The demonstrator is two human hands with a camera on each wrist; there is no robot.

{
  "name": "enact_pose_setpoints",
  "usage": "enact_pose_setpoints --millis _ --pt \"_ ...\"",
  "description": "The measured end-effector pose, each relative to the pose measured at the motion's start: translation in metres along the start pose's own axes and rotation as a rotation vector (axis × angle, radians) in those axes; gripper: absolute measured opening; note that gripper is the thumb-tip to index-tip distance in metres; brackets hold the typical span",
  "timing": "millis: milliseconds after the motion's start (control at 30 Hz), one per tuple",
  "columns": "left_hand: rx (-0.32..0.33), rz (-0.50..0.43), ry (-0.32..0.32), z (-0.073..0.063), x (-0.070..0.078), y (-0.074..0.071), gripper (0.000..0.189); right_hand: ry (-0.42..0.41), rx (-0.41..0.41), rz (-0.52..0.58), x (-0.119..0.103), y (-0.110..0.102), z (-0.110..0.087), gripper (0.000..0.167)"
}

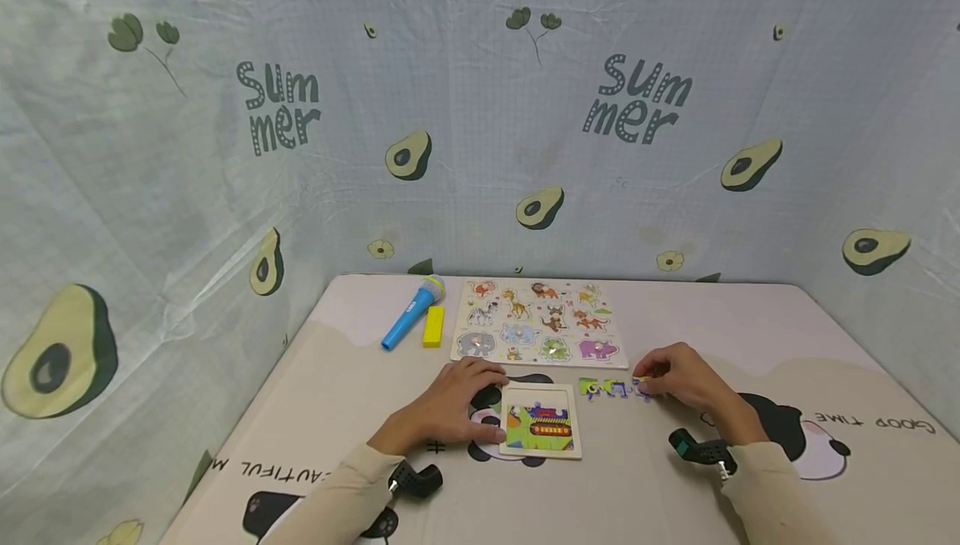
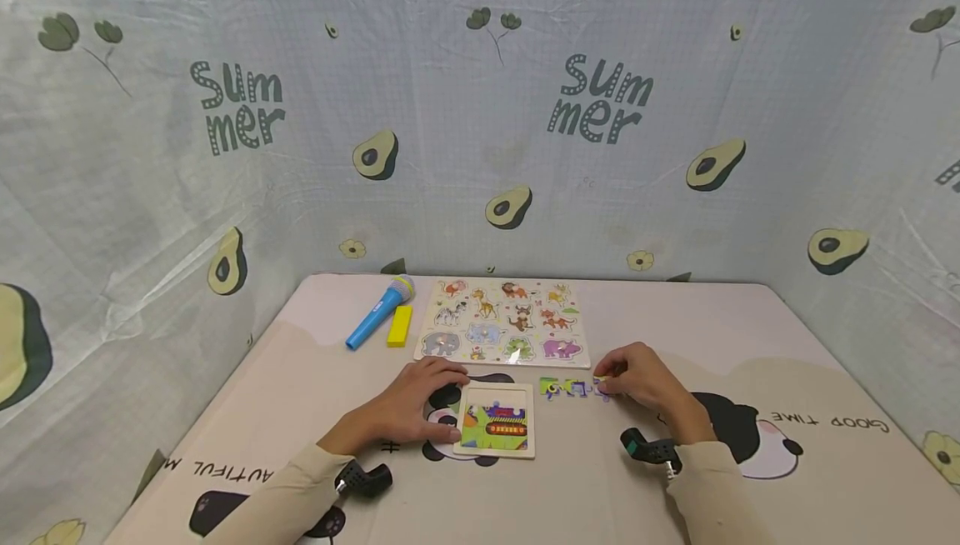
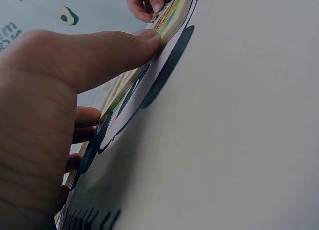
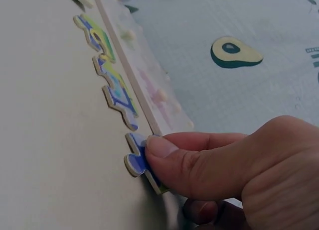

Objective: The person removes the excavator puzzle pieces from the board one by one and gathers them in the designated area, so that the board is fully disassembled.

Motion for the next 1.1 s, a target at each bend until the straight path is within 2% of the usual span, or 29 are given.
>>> enact_pose_setpoints --millis 433,567,733,867,967,1100 --pt "-0.005 -0.003 -0.002 0.001 0.000 0.000 0.077 -0.037 0.053 -0.024 0.001 -0.002 -0.001 0.016" --pt "-0.009 -0.007 -0.005 0.001 0.001 -0.001 0.078 -0.068 0.097 -0.011 -0.005 -0.004 -0.003 0.019" --pt "-0.005 -0.010 -0.001 0.000 0.002 -0.002 0.077 -0.122 0.164 -0.019 -0.026 -0.005 -0.006 0.020" --pt "-0.002 -0.011 0.001 0.000 0.002 -0.001 0.077 -0.204 0.184 -0.023 -0.049 0.001 -0.010 0.021" --pt "-0.002 -0.011 -0.001 0.000 0.002 -0.001 0.077 -0.246 0.154 -0.038 -0.066 0.012 -0.012 0.023" --pt "0.000 -0.006 -0.002 0.001 0.002 -0.001 0.076 -0.290 0.054 -0.074 -0.090 0.034 -0.015 0.028"
Point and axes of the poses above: each hand's wrist, its own z-axis towards the middle knuckle, its own y-axis out of the palm, x = y × z, the point moved 3 cm from there along z, towards the middle knuckle, and after that the axes turned 14 degrees about y, right-handed, at the moved point
